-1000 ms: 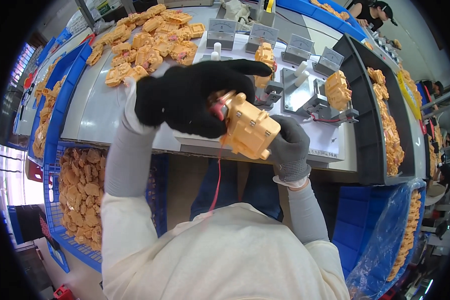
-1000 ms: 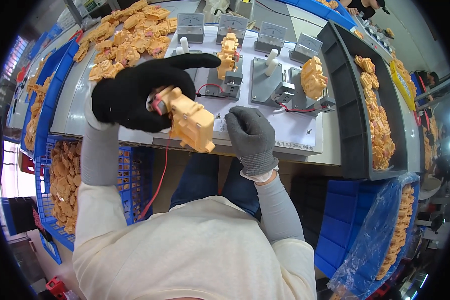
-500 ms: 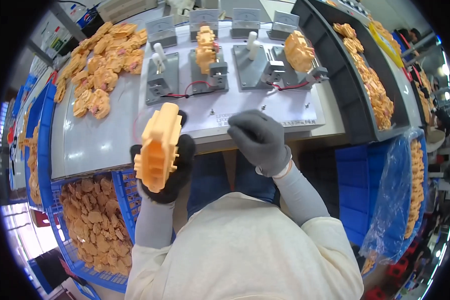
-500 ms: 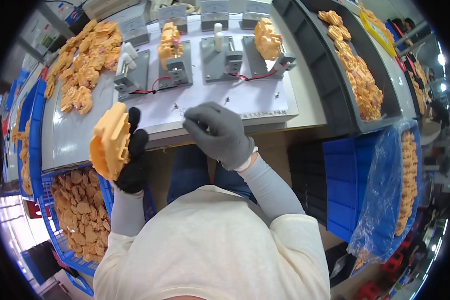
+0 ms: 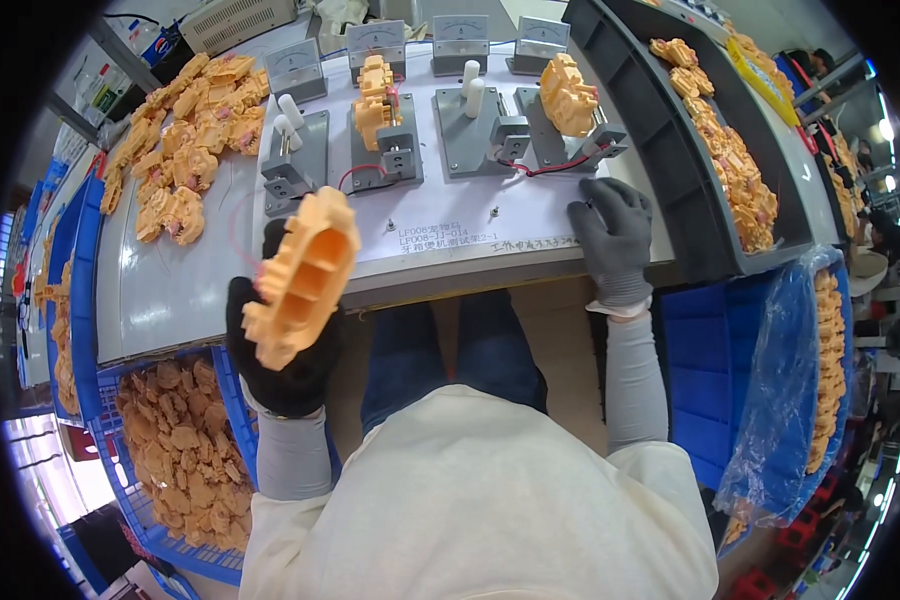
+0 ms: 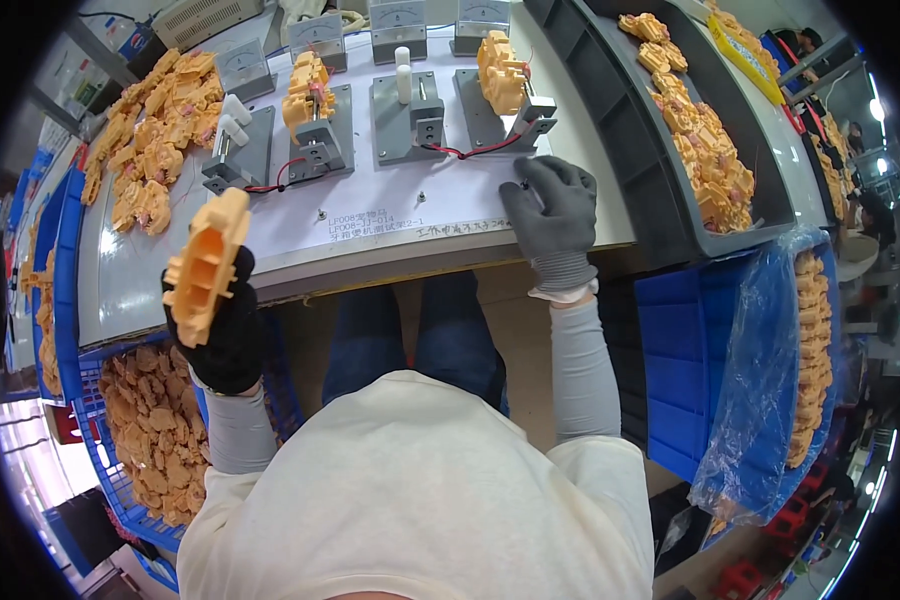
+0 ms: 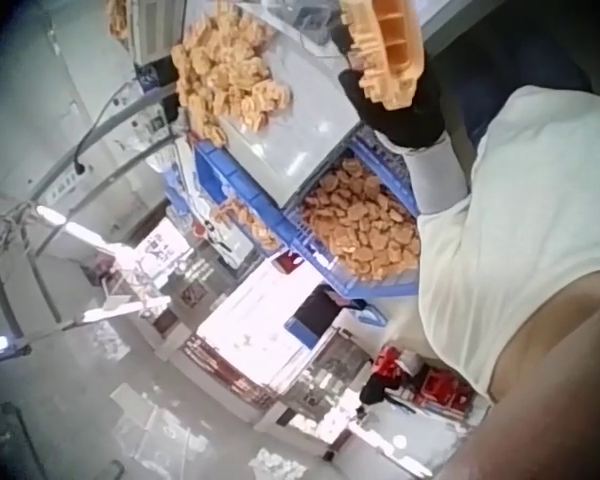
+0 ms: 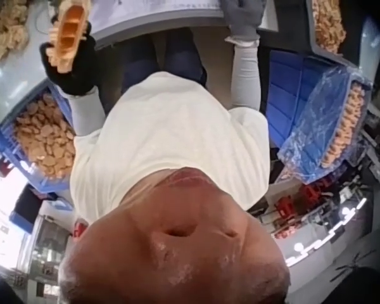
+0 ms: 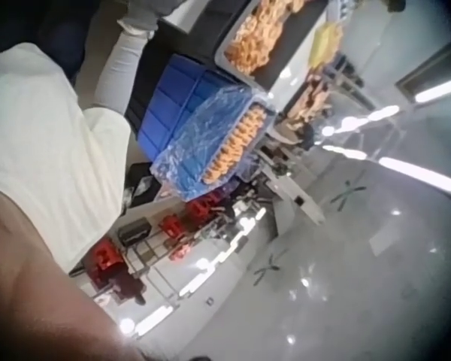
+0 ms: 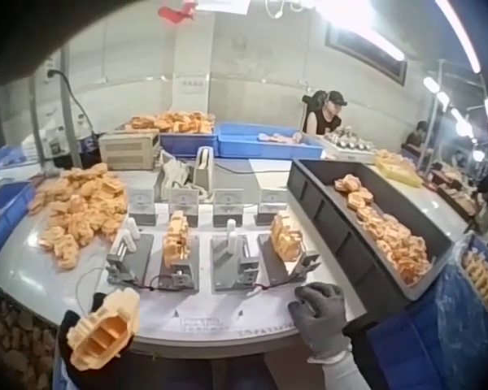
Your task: The recorder is testing plastic toy components on an electronic testing jig and sorting them into storage bins.
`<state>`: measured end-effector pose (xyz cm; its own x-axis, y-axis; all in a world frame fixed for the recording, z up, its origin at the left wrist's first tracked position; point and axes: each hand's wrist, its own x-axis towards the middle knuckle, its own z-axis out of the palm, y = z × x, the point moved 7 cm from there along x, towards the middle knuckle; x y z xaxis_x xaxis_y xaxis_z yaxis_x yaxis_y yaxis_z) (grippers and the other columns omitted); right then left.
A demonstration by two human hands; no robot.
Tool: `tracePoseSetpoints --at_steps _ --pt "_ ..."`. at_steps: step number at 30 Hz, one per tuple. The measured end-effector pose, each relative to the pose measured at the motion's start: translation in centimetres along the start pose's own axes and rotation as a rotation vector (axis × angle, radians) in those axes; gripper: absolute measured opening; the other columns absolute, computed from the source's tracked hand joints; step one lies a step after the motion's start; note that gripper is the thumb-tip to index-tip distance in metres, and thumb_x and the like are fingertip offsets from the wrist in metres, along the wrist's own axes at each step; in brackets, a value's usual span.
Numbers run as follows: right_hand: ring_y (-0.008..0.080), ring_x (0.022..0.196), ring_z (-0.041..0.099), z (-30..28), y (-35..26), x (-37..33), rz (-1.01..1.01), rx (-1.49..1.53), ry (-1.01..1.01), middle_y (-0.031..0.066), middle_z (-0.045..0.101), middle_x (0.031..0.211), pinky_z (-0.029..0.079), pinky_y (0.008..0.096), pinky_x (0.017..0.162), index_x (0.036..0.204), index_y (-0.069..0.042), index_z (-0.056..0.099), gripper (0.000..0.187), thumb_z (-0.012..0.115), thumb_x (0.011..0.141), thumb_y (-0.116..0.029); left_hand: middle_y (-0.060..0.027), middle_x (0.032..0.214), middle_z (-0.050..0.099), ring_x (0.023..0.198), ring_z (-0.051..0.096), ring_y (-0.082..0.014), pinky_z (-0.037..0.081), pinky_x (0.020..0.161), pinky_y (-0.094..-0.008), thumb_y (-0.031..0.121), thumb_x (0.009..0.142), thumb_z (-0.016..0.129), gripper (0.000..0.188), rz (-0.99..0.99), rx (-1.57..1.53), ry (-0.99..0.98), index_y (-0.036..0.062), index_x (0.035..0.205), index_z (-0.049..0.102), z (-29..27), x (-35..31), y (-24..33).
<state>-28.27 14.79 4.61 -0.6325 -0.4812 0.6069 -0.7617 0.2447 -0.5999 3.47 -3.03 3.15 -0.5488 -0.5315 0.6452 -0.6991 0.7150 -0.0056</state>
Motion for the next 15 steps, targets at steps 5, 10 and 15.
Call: tracePoseSetpoints --at_steps 5,10,15 --pt "0.0248 0.091 0.055 0.9 -0.7 -0.3 -0.148 -0.142 -0.016 0.0098 0.064 0.091 0.041 0.0353 0.084 0.088 -0.004 0.068 0.018 0.068 0.070 -0.004 -0.0103 0.095 0.059 0.084 0.060 -0.0169 0.049 0.074 -0.0259 0.002 0.079 0.063 0.024 -0.402 -1.240 0.038 -0.0006 0.099 0.051 -1.6 1.3 0.8" --pt "0.0244 0.091 0.055 0.7 -0.5 -0.3 -0.171 -0.154 -0.016 0.0100 0.063 0.091 0.041 0.0349 0.084 0.089 -0.003 0.067 0.019 0.068 0.070 -0.003 -0.0120 0.106 0.061 0.093 0.061 -0.0207 0.048 0.078 -0.0278 0.008 0.078 0.066 0.038 -0.542 -1.251 -0.116 -0.0012 0.112 0.051 -0.4 1.1 0.3" --pt "0.0251 0.086 0.055 0.9 0.0 -0.3 -0.134 -0.083 0.026 0.0084 0.064 0.086 0.043 0.0363 0.080 0.081 -0.006 0.069 0.016 0.071 0.065 -0.006 -0.0128 0.108 0.061 0.093 0.062 -0.0210 0.048 0.078 -0.0276 0.007 0.078 0.066 0.036 -0.553 -0.961 -0.236 -0.0013 0.110 0.051 -0.2 1.1 0.4"
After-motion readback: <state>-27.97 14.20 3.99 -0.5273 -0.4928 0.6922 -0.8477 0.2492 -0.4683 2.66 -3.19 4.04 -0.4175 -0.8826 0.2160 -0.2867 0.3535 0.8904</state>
